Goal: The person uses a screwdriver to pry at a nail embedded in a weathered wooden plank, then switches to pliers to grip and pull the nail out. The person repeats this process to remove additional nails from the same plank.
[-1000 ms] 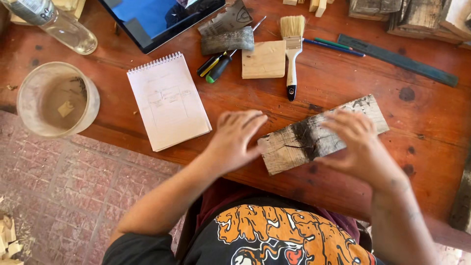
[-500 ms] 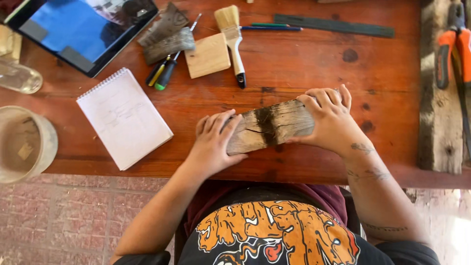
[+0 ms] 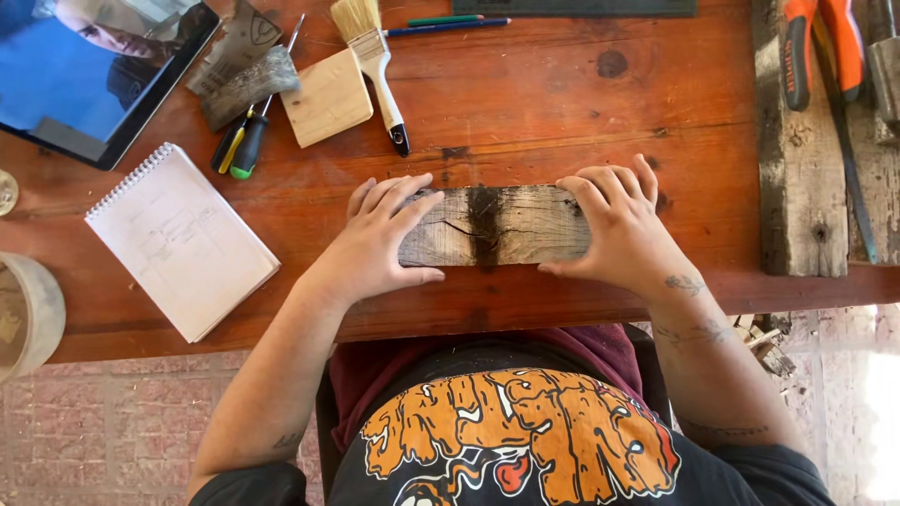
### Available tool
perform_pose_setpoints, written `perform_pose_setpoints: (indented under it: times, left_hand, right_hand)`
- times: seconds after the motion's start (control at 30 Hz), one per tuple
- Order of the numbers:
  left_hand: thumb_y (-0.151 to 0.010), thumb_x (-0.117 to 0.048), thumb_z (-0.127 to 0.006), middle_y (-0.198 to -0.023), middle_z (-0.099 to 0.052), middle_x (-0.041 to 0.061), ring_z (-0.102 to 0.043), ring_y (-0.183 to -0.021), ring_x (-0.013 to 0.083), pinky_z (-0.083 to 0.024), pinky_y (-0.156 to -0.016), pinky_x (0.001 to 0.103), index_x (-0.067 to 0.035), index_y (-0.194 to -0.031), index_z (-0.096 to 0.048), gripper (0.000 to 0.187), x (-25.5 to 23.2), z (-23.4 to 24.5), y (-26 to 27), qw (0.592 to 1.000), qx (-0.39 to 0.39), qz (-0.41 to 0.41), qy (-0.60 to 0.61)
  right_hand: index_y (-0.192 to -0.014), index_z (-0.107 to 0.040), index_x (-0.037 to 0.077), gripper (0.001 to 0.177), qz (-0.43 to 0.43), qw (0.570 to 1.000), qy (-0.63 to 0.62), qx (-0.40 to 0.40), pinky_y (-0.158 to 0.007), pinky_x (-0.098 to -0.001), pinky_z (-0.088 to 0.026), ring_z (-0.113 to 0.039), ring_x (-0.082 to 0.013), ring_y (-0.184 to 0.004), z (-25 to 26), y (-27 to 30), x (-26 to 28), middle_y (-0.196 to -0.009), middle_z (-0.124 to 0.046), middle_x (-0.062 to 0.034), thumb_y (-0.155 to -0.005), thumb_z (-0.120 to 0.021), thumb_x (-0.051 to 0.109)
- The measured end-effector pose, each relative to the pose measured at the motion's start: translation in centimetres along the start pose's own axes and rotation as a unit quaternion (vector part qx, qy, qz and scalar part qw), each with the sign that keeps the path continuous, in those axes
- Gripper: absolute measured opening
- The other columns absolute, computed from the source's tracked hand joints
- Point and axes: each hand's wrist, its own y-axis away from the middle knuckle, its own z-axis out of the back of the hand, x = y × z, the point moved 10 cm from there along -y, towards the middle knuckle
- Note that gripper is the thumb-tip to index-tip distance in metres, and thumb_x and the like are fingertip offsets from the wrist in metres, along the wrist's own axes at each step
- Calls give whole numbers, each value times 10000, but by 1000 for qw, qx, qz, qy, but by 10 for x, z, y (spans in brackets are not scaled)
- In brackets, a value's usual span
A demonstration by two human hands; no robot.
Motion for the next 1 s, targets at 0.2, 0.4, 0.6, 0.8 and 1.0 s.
perform_pose_setpoints:
  times: [0.2, 0.4, 0.6, 0.8, 1.0]
  left_hand:
    - [-911, -395, -851, -1418, -628, -12, -539, -1358, 223, -266, -1219, 492, -252, -1463, -660, 600, -25, -15, -40, 996, -79, -23, -19]
    - [-941, -342, -824, -1348, -663, -9, -604, -1276, 219, -351, -1156, 481, -232, -1399, -693, 490, -28, -27, -64, 996, -89, -5, -24]
    - [-890, -337, -865, -1295, -678, -38, -642, -1221, 208, -380, -1126, 467, -256, -1294, -727, 434, -24, -28, -67, 991, -133, -5, -25]
    - [-863, -286, -875, -1269, -707, -15, -688, -1165, 242, -428, -1078, 476, -250, -1193, -755, 353, -27, -14, -64, 987, -158, -6, 4]
    - [-945, -242, -823, -1283, -719, 8, -675, -1188, 236, -405, -1093, 491, -250, -1234, -755, 297, -27, -3, -53, 981, -193, 12, 10]
  right_hand:
    - [-1520, -593, 238, 1165, 4, 999, -31, -8, -1284, -665, -185, -493, -335, -1405, -3, -1, -5, -1413, -557, -66, -467, -973, 559]
    - [-1489, -610, 223, 1109, 3, 999, -37, -27, -1293, -654, -162, -506, -315, -1449, 0, -6, -11, -1484, -578, -67, -491, -971, 543]
    - [-1489, -616, 222, 1114, 14, 999, -19, -29, -1287, -631, -195, -504, -318, -1448, -6, -8, -17, -1496, -573, -74, -502, -948, 616]
    - [-1480, -640, 206, 1081, 31, 998, -20, -45, -1283, -620, -234, -525, -339, -1449, 1, -6, -9, -1493, -595, -95, -505, -967, 541]
    - [-1462, -654, 222, 1027, 42, 997, -5, -66, -1291, -591, -260, -530, -332, -1441, 0, -5, -6, -1509, -589, -82, -554, -939, 609]
